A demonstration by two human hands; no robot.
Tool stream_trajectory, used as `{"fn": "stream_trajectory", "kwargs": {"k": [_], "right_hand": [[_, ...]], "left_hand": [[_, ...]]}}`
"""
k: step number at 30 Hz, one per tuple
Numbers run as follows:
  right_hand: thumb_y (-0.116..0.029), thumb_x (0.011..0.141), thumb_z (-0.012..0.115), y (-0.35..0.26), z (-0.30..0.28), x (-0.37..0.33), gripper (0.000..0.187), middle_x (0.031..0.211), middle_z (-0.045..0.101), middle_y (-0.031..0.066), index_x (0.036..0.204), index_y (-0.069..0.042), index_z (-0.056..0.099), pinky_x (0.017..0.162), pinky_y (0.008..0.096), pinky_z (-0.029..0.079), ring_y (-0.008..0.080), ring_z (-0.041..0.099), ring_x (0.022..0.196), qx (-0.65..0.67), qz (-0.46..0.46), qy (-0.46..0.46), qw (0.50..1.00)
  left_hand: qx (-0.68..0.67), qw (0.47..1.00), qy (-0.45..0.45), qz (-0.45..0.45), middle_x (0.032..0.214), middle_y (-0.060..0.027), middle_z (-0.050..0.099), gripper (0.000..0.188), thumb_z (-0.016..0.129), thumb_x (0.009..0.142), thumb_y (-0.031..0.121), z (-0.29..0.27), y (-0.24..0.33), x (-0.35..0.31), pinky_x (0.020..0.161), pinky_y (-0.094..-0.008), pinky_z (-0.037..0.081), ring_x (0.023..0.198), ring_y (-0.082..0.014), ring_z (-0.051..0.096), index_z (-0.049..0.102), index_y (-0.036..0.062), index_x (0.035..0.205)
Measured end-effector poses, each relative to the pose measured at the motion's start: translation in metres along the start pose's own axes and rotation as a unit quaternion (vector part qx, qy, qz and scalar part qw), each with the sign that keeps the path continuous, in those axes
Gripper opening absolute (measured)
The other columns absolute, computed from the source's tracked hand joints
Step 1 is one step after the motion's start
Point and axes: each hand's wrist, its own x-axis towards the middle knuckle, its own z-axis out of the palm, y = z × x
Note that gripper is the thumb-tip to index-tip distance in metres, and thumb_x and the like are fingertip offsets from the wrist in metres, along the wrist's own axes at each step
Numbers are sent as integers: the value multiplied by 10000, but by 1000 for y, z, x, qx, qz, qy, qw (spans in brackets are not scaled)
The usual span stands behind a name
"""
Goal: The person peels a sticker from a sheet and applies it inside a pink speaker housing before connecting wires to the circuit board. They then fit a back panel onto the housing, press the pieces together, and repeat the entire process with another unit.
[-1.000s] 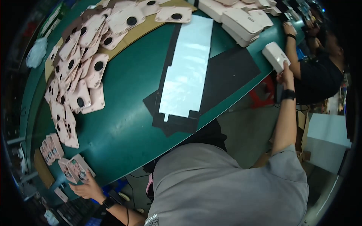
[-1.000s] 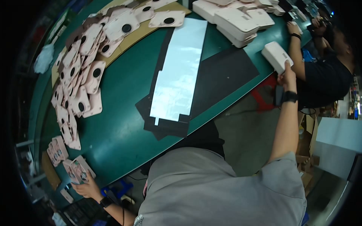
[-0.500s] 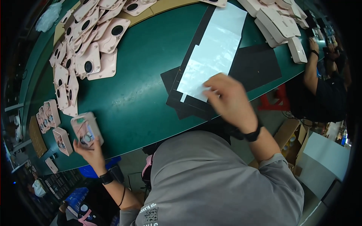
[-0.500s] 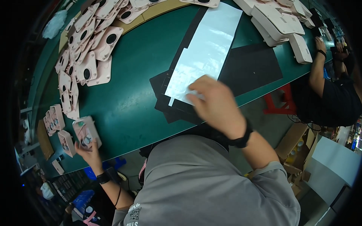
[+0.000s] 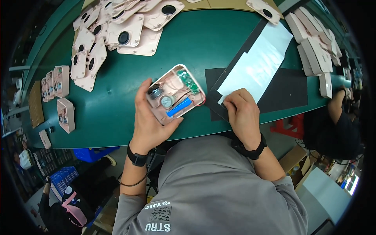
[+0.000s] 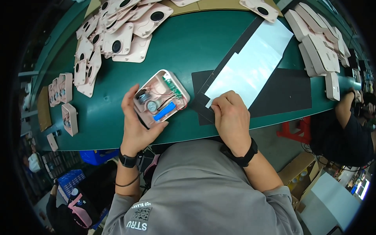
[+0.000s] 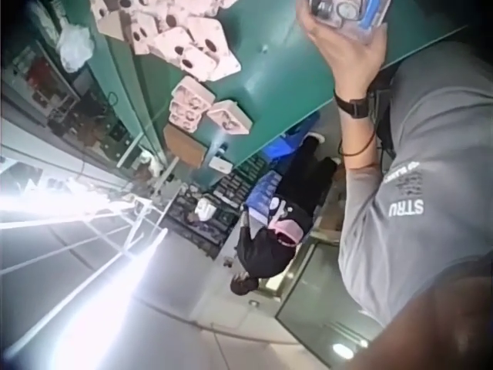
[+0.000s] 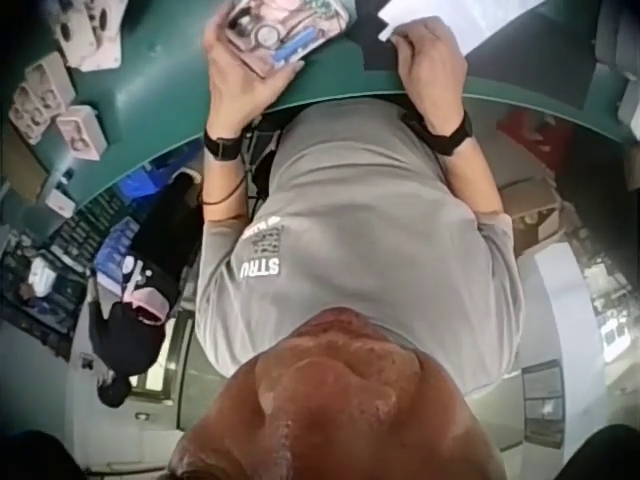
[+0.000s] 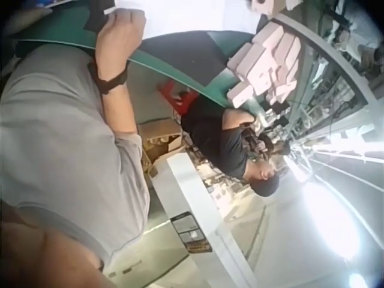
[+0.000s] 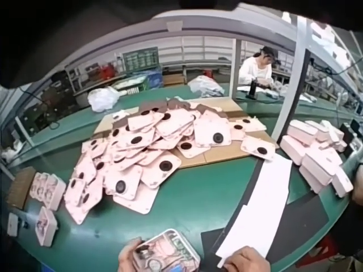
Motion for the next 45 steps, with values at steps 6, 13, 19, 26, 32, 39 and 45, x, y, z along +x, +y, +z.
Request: {"fn": "stream_trajectory", "kwargs": {"k": [6,13,19,26,32,39,45], "right_hand": [[22,873,768,1,-8,-4,105,978,658,105,959,0,712,700,385,530,295,670,816,53,19,-24,998],[23,876,769,2,-5,-5,135,993,664,117,989,-3,702,716,378,537,290,674,836,25,-22,8,999],[28,920,707,5,-14,-2,114,1010,667,138,1029,1,684,789,377,540,320,671,890,40,-2,-50,998],[1,1028,592,11,-43,7,55,1080,709,125,1064,19,630,878,352,530,266,672,961,154,37,-156,975],[-68,1117,503,16,-48,12,137,1105,717,89,1090,33,592,900,326,523,178,649,991,231,91,-190,950],[-5,1087,504,-25,-44,45,88,1076,717,106,1080,23,587,842,332,544,190,664,931,239,-27,-129,962],[36,1067,512,-26,-17,55,60,1041,724,121,1068,20,570,787,358,570,194,703,879,88,-133,-150,976]], "left_hand": [[67,994,23,87,1640,-346,314,928,969,714,262,7,24,9,1207,-643,292,1498,-562,336,430,-4,1420],[144,984,59,81,1629,-349,338,803,940,770,343,34,37,2,1186,-674,255,1515,-572,303,501,2,1350],[146,985,68,63,1625,-326,366,757,943,760,337,38,44,4,1180,-689,239,1520,-561,302,538,20,1315],[200,978,31,52,1660,-258,380,503,925,761,285,44,53,11,1187,-671,251,1546,-512,321,661,78,1136],[141,971,-76,180,1644,-209,439,385,912,740,227,21,28,41,1203,-698,210,1570,-472,329,694,93,1027],[203,949,-174,168,1610,-191,496,277,893,749,218,-20,42,54,1227,-701,171,1574,-460,349,705,86,904],[98,992,-18,79,1566,-163,550,274,898,763,248,26,40,31,1198,-722,178,1549,-410,403,699,91,866]]}}
